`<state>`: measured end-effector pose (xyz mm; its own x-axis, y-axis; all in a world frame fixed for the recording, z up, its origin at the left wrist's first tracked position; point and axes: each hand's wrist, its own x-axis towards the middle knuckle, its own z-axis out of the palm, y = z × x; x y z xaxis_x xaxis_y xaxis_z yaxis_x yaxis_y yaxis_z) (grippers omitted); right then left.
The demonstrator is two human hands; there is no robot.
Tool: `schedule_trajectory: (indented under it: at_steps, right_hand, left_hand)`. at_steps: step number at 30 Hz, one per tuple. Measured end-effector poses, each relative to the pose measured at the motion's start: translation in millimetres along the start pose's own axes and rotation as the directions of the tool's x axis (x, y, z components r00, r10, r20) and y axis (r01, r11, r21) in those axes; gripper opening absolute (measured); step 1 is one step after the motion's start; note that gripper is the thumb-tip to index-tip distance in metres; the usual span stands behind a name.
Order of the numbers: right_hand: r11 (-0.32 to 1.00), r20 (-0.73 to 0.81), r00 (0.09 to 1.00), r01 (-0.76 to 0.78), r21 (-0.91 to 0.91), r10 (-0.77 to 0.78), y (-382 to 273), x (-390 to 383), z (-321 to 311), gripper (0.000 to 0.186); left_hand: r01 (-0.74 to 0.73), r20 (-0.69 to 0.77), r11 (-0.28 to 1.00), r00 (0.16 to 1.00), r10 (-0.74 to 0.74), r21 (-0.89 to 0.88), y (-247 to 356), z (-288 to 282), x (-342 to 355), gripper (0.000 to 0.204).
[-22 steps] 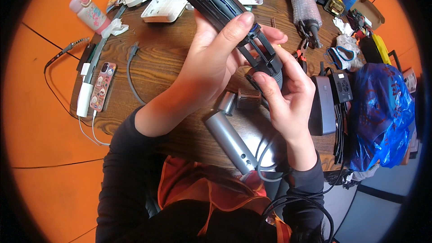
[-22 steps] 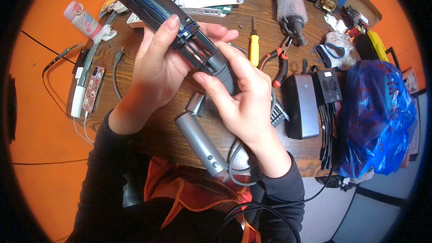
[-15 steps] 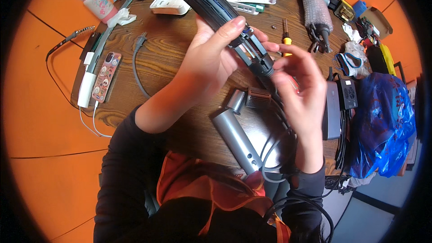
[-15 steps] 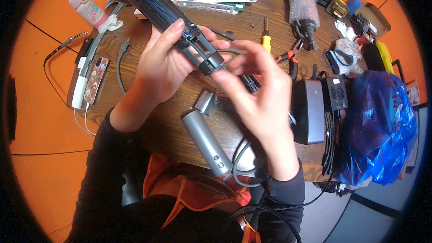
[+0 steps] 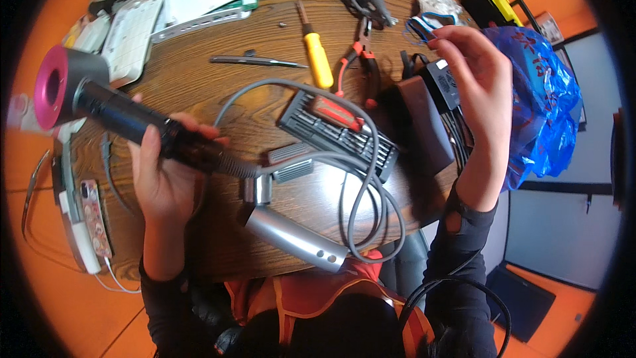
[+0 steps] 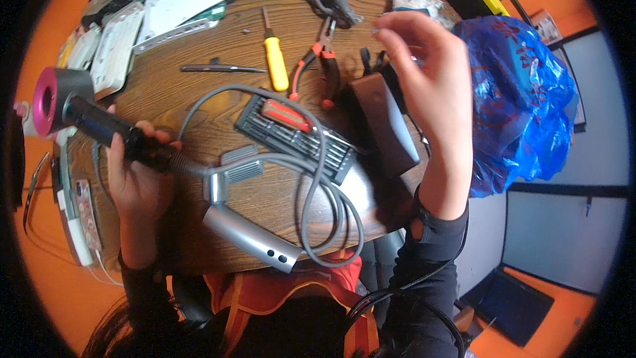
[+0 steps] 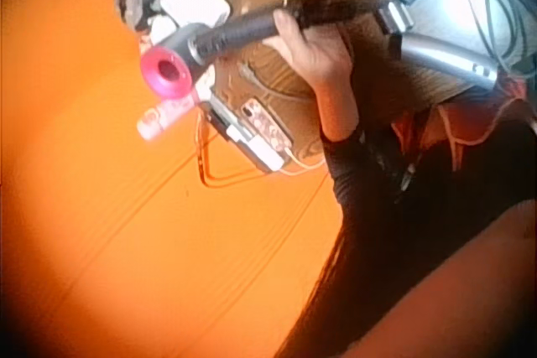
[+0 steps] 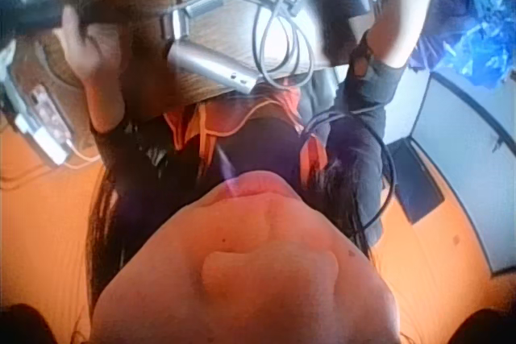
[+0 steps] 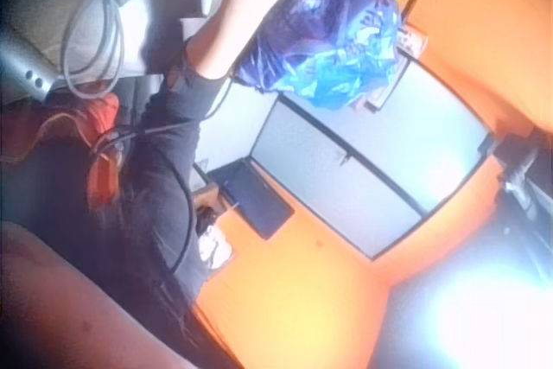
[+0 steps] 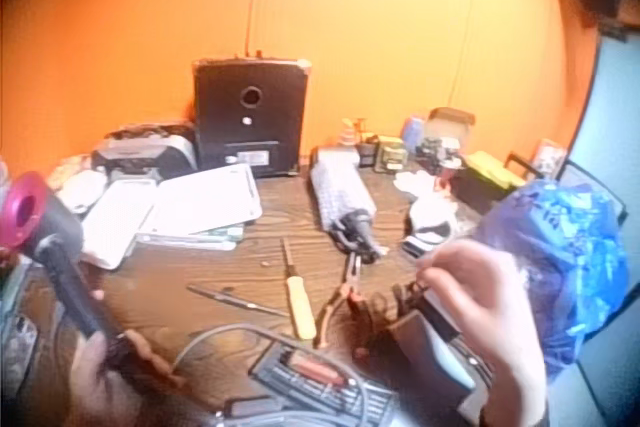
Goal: The person disassembles a hair dryer, removes the internal components, and reassembles the casing. They use a screwdriver to remove screws, detach the power cord, and then reattach the casing halves and screws.
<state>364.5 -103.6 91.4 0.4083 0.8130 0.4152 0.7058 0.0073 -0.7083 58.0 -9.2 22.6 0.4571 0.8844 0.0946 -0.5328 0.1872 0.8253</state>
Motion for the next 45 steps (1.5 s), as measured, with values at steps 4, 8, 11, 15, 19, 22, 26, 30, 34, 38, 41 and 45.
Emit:
schedule_trajectory:
  at_steps: [4, 8, 11, 15, 19, 22, 26, 30, 34, 38, 41, 45]
  right_hand:
    - [0.977, 0.307, 0.95, 0.005, -0.215, 0.063, 4.0, 0.7, 5.5, 0.014]
    - [0.924, 0.423, 0.905, 0.187, -0.335, -0.03, 9.3, 10.0, 16.3, 0.015]
    - [0.897, 0.502, 0.864, 0.196, -0.397, 0.033, 14.5, 19.9, 22.3, 0.016]
    - [0.875, 0.567, 0.823, 0.263, -0.407, 0.016, 20.9, 28.2, 32.7, 0.014]
    - [0.821, 0.634, 0.772, 0.39, -0.417, -0.045, 27.1, 27.0, 46.5, 0.011]
    - [0.782, 0.655, 0.755, 0.42, -0.46, -0.021, 28.8, 21.7, 48.0, 0.01]
    - [0.805, 0.637, 0.771, 0.37, -0.463, 0.012, 28.7, 20.2, 45.1, 0.01]
    - [0.776, 0.626, 0.779, 0.377, -0.506, 0.03, 32.2, 23.2, 53.4, 0.007]
    - [0.703, 0.612, 0.787, 0.479, -0.525, -0.079, 41.0, 23.5, 66.3, 0.008]
    - [0.714, 0.62, 0.781, 0.477, -0.512, -0.077, 42.8, 23.3, 69.4, 0.009]
    - [0.856, 0.525, 0.849, 0.316, -0.409, -0.063, 28.8, 20.9, 70.4, 0.01]
    - [0.955, 0.405, 0.91, 0.039, -0.294, 0.087, -12.7, 11.4, 69.4, 0.008]
  left_hand:
    - [0.02, -0.065, 0.999, 0.998, -0.023, -0.04, -0.8, -3.0, -0.9, 0.05]
    - [-0.006, -0.104, 0.999, 0.995, 0.002, -0.045, -2.3, -6.6, -1.4, 0.055]
    - [-0.028, -0.089, 0.999, 0.996, 0.025, -0.029, -2.4, -9.5, -0.3, 0.057]
    - [-0.006, -0.015, 0.999, 1.0, 0.007, 0.054, -1.7, -11.5, -0.5, 0.052]
    - [-0.001, -0.075, 0.995, 0.997, 0.008, 0.1, -3.3, -12.1, -1.0, 0.052]
    - [-0.007, -0.008, 0.997, 1.0, 0.008, 0.076, -2.9, -13.6, 0.4, 0.05]
    - [0.01, -0.02, 0.999, 1.0, -0.009, 0.043, -2.5, -15.5, -0.6, 0.048]
    - [0.04, -0.029, 0.998, 0.999, -0.039, 0.039, -1.7, -17.9, -2.0, 0.049]
    - [0.07, -0.067, 0.997, 0.995, -0.071, -0.018, -2.7, -18.1, -0.3, 0.049]
    - [0.025, -0.08, 1.0, 0.997, -0.024, 0.009, -5.2, -16.1, 1.6, 0.05]
    - [-0.026, -0.06, 1.0, 0.998, 0.027, 0.009, -8.8, -18.5, 4.7, 0.049]
    - [-0.059, -0.085, 0.988, 0.995, 0.047, -0.143, -11.1, -21.4, 7.6, 0.02]
